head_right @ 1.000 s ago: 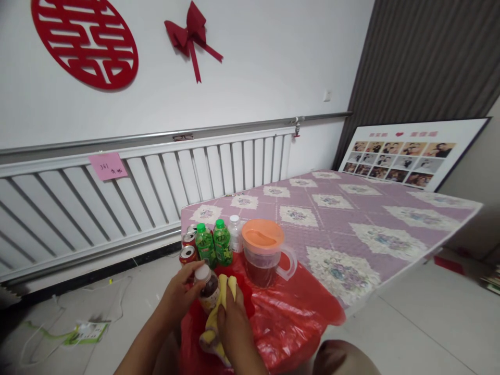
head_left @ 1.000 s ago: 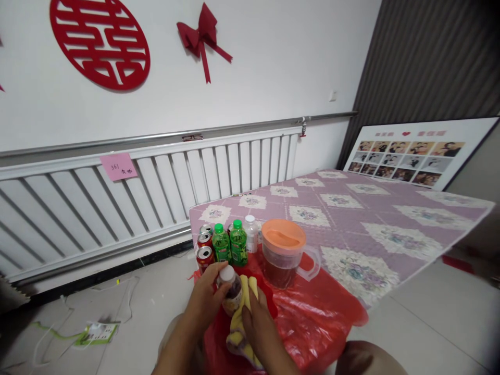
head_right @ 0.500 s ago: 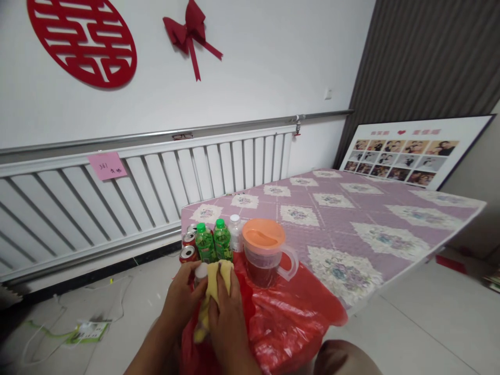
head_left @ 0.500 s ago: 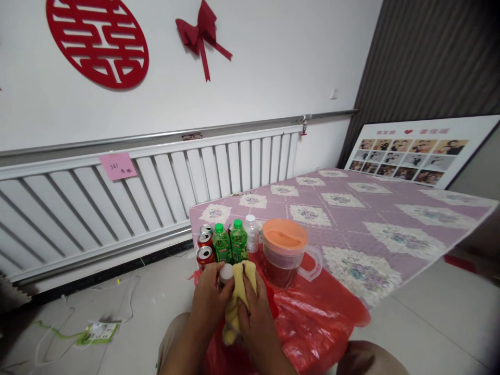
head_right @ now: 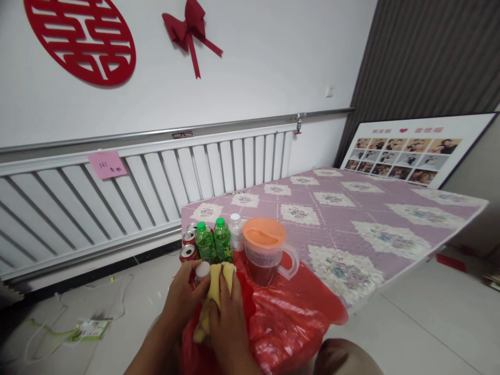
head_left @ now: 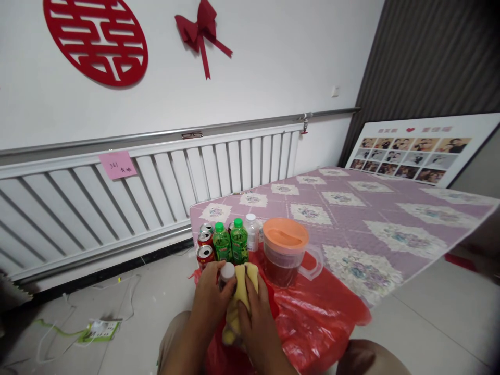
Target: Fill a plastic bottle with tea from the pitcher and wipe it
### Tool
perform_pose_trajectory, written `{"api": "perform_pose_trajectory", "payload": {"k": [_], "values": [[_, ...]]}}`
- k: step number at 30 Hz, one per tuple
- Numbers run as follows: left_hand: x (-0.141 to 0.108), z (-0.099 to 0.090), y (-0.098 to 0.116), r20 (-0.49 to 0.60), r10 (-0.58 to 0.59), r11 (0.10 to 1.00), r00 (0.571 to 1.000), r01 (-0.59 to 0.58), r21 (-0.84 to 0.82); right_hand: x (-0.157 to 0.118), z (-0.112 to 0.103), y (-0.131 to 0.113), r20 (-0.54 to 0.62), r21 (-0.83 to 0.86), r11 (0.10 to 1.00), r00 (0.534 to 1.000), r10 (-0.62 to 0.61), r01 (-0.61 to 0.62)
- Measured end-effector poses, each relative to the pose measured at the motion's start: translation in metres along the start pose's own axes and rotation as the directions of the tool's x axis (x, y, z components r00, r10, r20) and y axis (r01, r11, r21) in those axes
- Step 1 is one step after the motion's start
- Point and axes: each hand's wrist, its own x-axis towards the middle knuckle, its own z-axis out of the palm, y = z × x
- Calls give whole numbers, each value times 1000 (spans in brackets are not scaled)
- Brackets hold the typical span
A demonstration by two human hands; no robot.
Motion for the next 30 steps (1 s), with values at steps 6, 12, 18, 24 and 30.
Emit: {"api": "perform_pose_trajectory", "payload": {"k": [6, 12, 18, 24, 30], "values": [[1, 0, 1, 15, -29, 1000, 999, 29, -10, 10, -2, -5, -13, -5, 998, 998, -65, 65], [0, -1, 2, 0, -9, 1000, 1000, 9, 16, 8, 15, 27, 97, 52, 983, 980, 173, -178], [-1, 0, 2, 1, -14, 1000, 1000, 14, 12, 2, 14, 24, 25, 43, 990, 990, 136, -137], [0, 1, 0, 0, -11, 1000, 1000, 11, -5, 6, -2, -10, -47, -18, 995, 994, -99, 98], [1, 0, 0, -13, -8, 1000, 1000, 8, 9, 11, 5, 10, 17, 22, 998, 998, 64, -65]]}}
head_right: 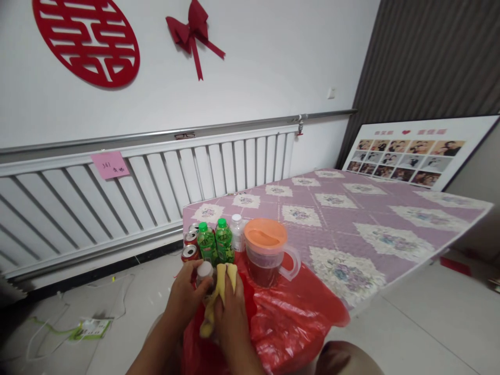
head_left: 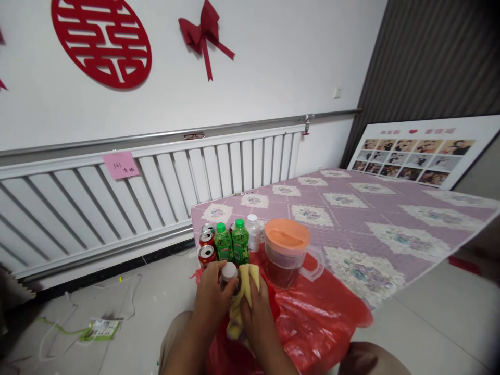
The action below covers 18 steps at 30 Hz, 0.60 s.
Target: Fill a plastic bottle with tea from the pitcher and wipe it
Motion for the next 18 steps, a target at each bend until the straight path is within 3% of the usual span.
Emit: {"api": "perform_pose_trajectory", "payload": {"k": [2, 5, 9, 14, 18], "values": [[-1, 1, 0, -2, 11, 1000, 1000, -11, 3, -1, 4, 14, 69, 20, 997, 995, 70, -72], [-2, 4, -1, -22, 1, 1000, 1000, -1, 4, -3, 6, 29, 145, 35, 996, 987, 72, -78], [-2, 10, -4, -30, -42, 997, 999, 40, -64, 3, -3, 27, 131, 28, 999, 991, 31, -35], [-2, 14, -5, 18, -70, 976, 997, 72, -205, 23, -38, -8, 12, -8, 995, 994, -104, 104], [-4, 15, -4, 34, -61, 958, 998, 68, -277, 40, -66, -54, 29, -58, 951, 952, -304, 305]]}}
